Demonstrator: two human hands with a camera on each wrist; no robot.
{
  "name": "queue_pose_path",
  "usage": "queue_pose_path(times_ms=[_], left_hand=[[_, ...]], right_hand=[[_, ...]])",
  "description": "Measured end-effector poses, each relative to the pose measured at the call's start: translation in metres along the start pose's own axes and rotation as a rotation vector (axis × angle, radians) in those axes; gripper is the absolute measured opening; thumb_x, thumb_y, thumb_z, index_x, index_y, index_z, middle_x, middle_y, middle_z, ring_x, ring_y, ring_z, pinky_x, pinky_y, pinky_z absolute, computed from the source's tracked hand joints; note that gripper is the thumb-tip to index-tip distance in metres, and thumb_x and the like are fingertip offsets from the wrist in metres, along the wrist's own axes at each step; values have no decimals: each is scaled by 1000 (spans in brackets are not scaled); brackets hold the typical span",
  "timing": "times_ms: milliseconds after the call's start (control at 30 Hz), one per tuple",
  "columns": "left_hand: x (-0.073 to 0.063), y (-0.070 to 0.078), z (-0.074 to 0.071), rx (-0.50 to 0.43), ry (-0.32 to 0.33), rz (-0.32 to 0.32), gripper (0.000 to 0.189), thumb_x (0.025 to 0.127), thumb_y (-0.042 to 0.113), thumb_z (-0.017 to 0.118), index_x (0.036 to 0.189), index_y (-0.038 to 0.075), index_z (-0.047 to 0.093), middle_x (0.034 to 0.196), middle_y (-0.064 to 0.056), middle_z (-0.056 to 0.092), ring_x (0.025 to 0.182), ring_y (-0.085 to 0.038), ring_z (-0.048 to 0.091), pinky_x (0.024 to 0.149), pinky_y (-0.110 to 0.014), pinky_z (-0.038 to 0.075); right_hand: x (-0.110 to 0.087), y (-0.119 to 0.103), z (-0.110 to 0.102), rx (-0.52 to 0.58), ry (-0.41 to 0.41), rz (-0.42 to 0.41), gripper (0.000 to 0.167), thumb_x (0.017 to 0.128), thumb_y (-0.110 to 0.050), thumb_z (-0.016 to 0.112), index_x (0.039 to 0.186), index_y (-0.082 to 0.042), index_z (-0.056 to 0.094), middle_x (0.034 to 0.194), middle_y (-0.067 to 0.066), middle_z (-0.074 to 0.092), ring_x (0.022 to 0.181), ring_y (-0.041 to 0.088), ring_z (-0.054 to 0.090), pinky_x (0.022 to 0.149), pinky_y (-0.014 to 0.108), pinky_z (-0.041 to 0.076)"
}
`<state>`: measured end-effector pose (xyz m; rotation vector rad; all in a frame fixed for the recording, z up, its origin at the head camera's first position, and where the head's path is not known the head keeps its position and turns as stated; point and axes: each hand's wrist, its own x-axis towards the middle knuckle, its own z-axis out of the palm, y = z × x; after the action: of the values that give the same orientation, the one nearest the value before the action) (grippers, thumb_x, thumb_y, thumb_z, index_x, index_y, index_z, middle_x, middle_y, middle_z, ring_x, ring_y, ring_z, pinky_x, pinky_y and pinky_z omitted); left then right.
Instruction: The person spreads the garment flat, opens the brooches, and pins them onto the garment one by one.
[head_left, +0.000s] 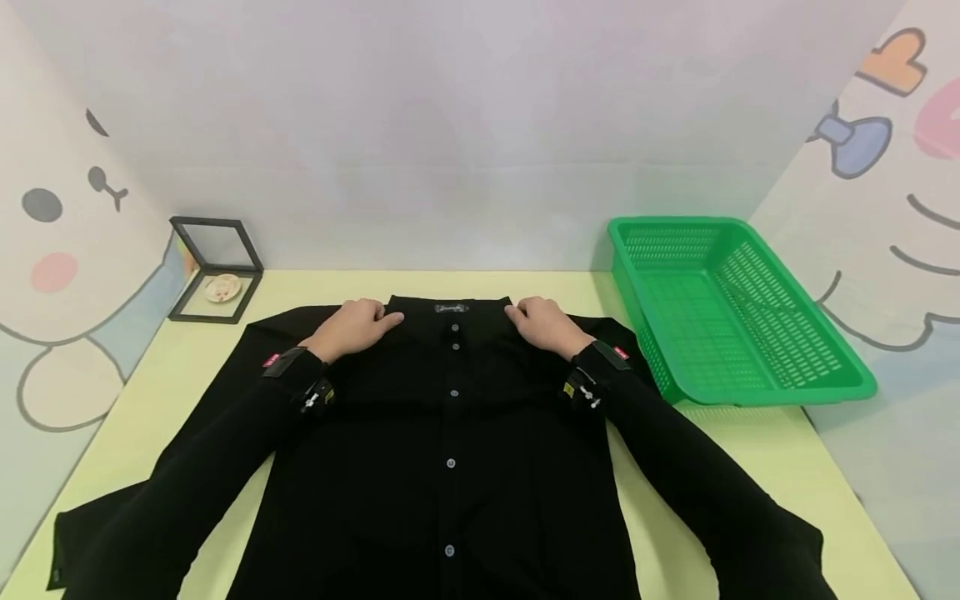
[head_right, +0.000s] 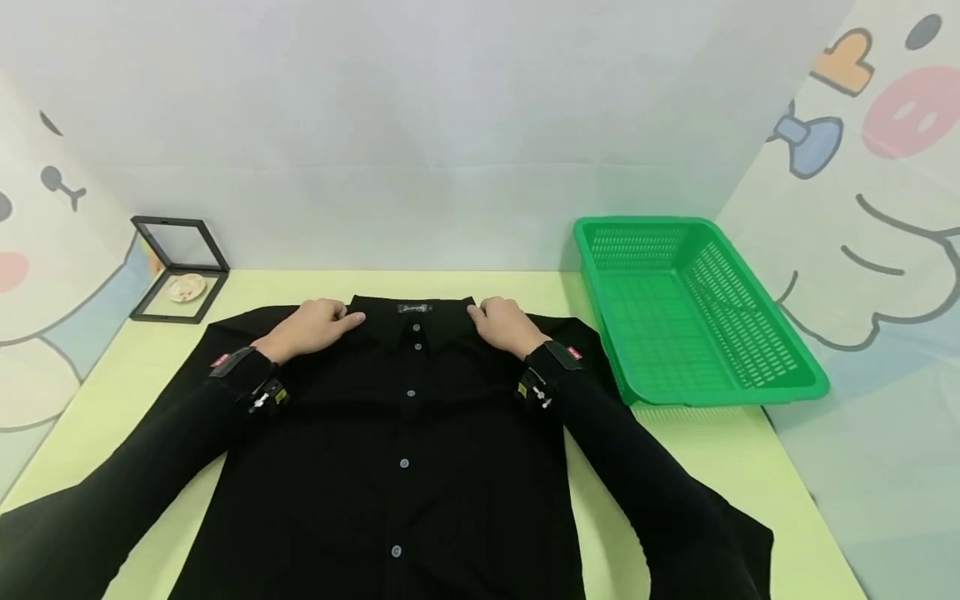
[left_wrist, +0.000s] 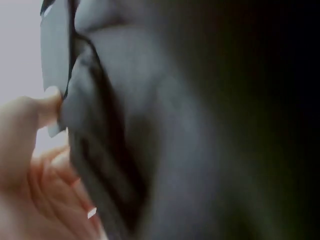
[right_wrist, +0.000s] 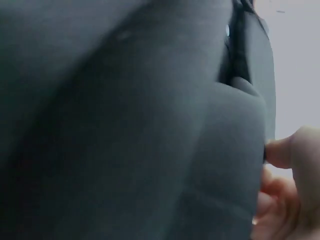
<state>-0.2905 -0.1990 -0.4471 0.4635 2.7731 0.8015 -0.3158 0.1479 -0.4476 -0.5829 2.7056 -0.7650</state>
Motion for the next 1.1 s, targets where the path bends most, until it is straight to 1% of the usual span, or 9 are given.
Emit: queue_pose_path(times_ms=[167,300,400,467,600,767,867,967,1100], left_hand=[[10,4,6,42,101,-54,45,113,31,45,72,15,32,65,0,23,58,-18,24,60,-35,22],[16,0,7,2,86,-50,45,112,32,48,71,14,39,64,0,27,57,-17,25,60,-35,25],[17,-4,3,-32,53,-30,39,108,32,57,77,9,63,66,-2,45,60,-18,38,66,-36,35],[16,-7,-2,-62,30,-22,31,105,32,62,97,4,74,75,-9,58,68,-22,50,75,-38,43],[10,-14,-12,-89,-1,-12,35,102,29,67,120,-1,72,103,-19,69,91,-31,62,89,-45,50],[2,-20,-19,-47,73,36,25,106,21,60,113,1,75,109,-20,70,94,-33,63,89,-46,50],[-2,-23,-18,-23,143,18,25,109,19,54,111,0,71,102,-19,69,87,-28,62,82,-43,48],[-8,-25,-15,16,127,12,30,109,28,55,114,2,67,99,-17,67,83,-26,60,79,-41,45],[-23,-29,-17,154,52,43,45,100,40,68,125,3,65,119,-19,64,104,-33,61,93,-48,48]], right_hand=[[11,-1,7,-91,127,68,37,115,-27,34,91,-4,49,74,8,39,64,23,39,67,38,33],[19,0,12,-139,140,135,40,116,-29,31,98,0,53,75,11,41,65,26,43,65,39,34],[22,3,11,-134,96,162,44,115,-35,31,100,-1,55,78,12,45,69,28,48,68,40,37],[22,5,6,-107,49,168,47,114,-42,33,99,-3,55,81,13,48,73,28,50,73,41,38],[16,8,-10,-72,-97,132,45,109,-48,46,90,-8,54,79,8,45,73,24,44,76,41,37],[4,13,-28,-92,-221,114,41,110,-34,52,74,-16,44,68,1,31,63,19,29,70,39,30],[-2,15,-30,-123,-146,134,43,111,-29,50,70,-18,40,65,0,30,60,17,27,67,38,29],[-13,14,-27,-152,-43,150,38,111,-26,50,76,-14,46,69,4,38,62,20,35,67,39,31],[-32,12,-28,-200,2,154,28,108,-28,56,115,-2,62,105,18,61,92,33,58,82,47,45]])
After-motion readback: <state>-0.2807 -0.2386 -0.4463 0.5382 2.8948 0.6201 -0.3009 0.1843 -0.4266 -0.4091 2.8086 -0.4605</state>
